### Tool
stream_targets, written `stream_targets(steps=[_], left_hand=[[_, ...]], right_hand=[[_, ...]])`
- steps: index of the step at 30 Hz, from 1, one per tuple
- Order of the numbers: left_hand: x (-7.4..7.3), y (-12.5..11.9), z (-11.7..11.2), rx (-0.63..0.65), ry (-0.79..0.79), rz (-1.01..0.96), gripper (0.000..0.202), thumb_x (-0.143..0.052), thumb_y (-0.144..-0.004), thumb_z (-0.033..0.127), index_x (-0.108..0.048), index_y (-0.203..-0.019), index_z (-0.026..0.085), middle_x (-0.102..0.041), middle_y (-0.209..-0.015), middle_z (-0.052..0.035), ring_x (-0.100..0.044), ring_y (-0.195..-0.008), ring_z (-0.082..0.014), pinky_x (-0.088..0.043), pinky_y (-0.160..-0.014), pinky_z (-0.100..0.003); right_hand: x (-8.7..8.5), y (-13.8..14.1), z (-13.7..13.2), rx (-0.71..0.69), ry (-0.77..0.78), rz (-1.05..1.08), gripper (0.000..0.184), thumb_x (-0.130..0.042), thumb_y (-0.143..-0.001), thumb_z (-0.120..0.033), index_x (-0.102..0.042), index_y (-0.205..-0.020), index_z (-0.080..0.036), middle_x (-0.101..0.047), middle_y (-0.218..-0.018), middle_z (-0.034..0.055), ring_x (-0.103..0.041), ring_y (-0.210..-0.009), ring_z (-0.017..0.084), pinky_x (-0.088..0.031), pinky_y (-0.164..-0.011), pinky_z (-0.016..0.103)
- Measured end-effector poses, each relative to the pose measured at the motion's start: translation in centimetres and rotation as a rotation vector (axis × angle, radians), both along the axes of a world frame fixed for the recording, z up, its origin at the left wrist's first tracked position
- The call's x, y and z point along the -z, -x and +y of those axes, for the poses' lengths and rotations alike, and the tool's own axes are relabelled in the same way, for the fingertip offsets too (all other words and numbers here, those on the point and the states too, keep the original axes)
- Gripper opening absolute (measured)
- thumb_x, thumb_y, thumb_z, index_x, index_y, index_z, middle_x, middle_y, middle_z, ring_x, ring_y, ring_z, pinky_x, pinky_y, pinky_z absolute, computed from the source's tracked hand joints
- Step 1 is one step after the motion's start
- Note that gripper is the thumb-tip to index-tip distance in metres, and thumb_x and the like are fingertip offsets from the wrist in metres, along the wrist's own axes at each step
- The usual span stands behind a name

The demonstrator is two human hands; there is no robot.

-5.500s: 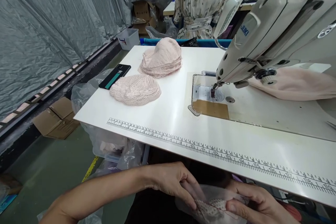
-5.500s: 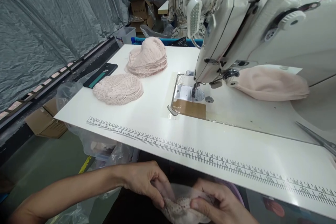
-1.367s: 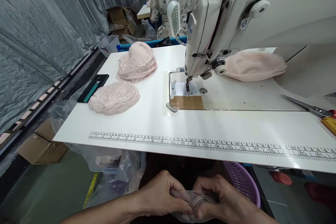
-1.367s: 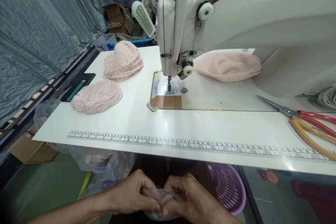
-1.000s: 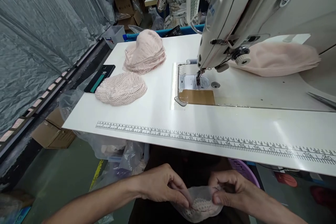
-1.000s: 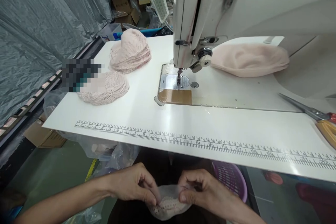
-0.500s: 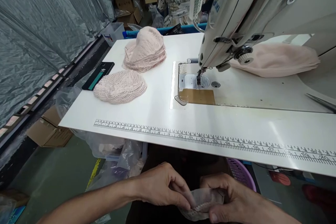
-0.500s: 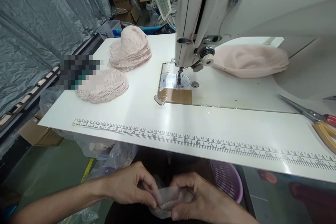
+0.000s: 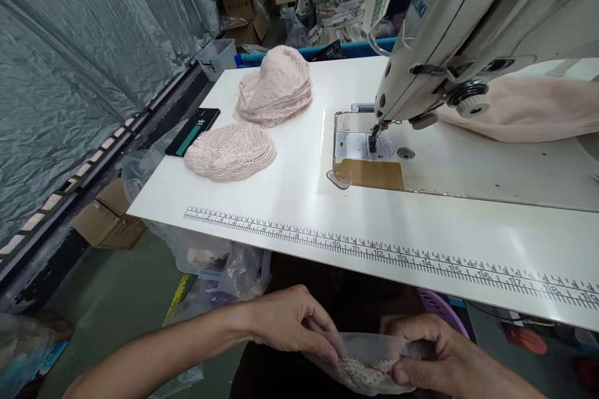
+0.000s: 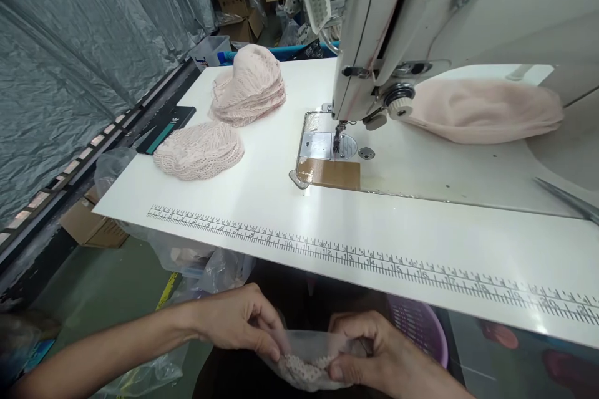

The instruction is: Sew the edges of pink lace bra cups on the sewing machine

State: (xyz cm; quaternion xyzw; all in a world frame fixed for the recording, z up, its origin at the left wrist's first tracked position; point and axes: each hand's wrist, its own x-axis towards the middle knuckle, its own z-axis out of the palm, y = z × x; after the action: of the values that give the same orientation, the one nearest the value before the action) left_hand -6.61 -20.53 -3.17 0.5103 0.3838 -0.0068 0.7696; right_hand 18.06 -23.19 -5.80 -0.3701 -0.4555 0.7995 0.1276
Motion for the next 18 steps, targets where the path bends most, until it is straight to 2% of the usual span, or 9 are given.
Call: stream_targets(steps=[5,12,15,18], left_hand=[[0.3,0.1,0.0,0.006,0.008,-0.037,0.02,-0.066,-0.074,0.026,-0.073,-0.093,0.021,-0.071,-0.08,-0.0008,-0.065,-0.077,-0.014,-0.049,-0.072,-0.02],[0.0,0.2,0.2,0.042,-0.066,-0.016,0.019,-0.062,-0.078,0.025,-0.073,-0.093,0.02,-0.07,-0.075,-0.0007,-0.063,-0.072,-0.0111,-0.043,-0.062,-0.014],[0.4,0.3,0.2,0.06,-0.089,-0.029,0.02,-0.06,-0.08,0.024,-0.072,-0.096,0.019,-0.07,-0.076,-0.0006,-0.062,-0.072,-0.0102,-0.042,-0.06,-0.013],[1.0,0.3,-0.1,0.029,-0.026,-0.057,0.023,-0.063,-0.079,0.028,-0.071,-0.099,0.02,-0.07,-0.079,-0.0002,-0.063,-0.075,-0.0112,-0.045,-0.065,-0.015]], right_hand=[[0.5,-0.3,-0.3,-0.004,0.017,-0.015,0.025,-0.073,-0.069,-0.042,-0.066,-0.066,-0.018,-0.051,-0.063,-0.0031,-0.042,-0.058,0.008,-0.031,-0.053,0.02],[1.3,-0.2,-0.3,-0.01,0.001,-0.034,0.029,-0.072,-0.068,-0.046,-0.063,-0.064,-0.018,-0.049,-0.058,-0.0037,-0.04,-0.055,0.008,-0.032,-0.052,0.02],[1.2,-0.2,-0.3,-0.01,0.008,-0.051,0.028,-0.073,-0.068,-0.045,-0.064,-0.063,-0.019,-0.05,-0.058,-0.0038,-0.041,-0.055,0.008,-0.034,-0.053,0.02],[1.2,-0.1,-0.3,0.001,0.054,-0.032,0.027,-0.074,-0.067,-0.044,-0.065,-0.065,-0.019,-0.055,-0.06,-0.0031,-0.046,-0.057,0.008,-0.036,-0.055,0.019]])
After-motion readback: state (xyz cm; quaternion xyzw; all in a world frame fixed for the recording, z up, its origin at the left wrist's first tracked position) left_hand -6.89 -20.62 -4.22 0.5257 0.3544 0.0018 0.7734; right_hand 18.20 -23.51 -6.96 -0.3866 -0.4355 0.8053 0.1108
